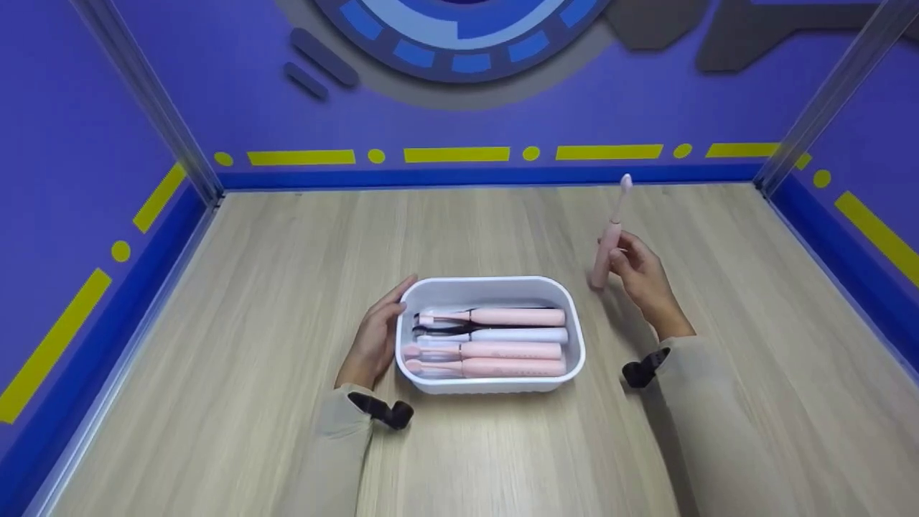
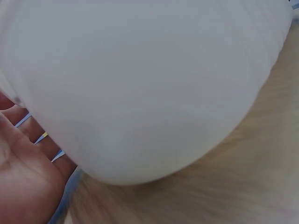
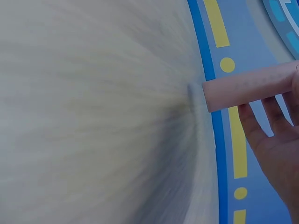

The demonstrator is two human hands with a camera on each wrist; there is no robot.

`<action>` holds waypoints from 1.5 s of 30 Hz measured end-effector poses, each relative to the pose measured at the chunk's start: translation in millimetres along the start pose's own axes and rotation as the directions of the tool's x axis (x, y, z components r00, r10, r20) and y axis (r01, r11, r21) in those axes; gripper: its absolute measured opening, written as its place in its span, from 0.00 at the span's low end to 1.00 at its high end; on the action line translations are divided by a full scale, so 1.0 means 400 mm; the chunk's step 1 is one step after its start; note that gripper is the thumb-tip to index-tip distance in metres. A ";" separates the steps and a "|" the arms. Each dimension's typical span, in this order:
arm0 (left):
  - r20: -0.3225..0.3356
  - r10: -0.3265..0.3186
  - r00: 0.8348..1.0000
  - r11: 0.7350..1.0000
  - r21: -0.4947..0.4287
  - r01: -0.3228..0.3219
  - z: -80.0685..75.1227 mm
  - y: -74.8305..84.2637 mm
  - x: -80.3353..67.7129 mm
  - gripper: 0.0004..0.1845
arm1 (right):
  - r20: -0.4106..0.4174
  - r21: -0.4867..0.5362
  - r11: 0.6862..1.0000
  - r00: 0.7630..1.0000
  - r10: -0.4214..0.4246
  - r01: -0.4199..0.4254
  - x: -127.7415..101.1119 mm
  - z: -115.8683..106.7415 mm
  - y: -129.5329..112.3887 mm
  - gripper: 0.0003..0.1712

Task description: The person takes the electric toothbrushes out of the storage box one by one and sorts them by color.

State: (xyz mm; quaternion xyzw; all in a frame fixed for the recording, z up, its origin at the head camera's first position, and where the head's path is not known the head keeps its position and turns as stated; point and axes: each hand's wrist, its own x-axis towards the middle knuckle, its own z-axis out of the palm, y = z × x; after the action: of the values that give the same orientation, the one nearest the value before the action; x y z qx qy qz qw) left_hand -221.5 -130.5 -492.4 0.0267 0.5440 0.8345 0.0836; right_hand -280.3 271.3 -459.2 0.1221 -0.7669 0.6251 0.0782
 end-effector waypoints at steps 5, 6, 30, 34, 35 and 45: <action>0.004 -0.003 1.000 1.000 0.001 0.003 0.000 -0.001 0.001 0.29 | -0.003 -0.013 1.000 1.000 0.026 -0.026 -0.002 0.000 0.002 0.26; 0.002 -0.005 1.000 1.000 0.006 0.005 0.000 -0.001 0.001 0.29 | -0.006 -0.015 0.999 1.000 0.028 -0.028 -0.002 0.000 0.003 0.26; -0.069 -0.031 0.997 0.994 0.101 0.038 0.005 0.002 0.000 0.27 | 0.008 -0.024 0.998 0.998 0.056 -0.056 -0.004 -0.007 0.013 0.27; -0.067 -0.030 0.997 0.995 0.093 0.036 0.004 0.003 0.001 0.27 | 0.009 -0.010 0.999 0.999 0.044 -0.044 -0.005 -0.005 0.013 0.27; -0.062 -0.026 0.998 0.995 0.093 0.031 0.004 0.003 0.001 0.27 | 0.010 -0.005 0.999 0.999 0.040 -0.040 -0.006 -0.005 0.014 0.27; -0.052 -0.011 0.999 0.994 0.109 0.017 0.002 0.001 0.003 0.27 | 0.021 0.007 0.999 0.999 0.046 -0.046 -0.003 -0.007 0.021 0.28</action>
State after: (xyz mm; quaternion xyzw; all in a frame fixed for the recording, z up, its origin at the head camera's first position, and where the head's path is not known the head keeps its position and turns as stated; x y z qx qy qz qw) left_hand -222.7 -129.8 -491.8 0.0057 0.5909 0.8033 0.0740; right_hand -281.5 275.8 -466.7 0.1111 -0.7681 0.6282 0.0553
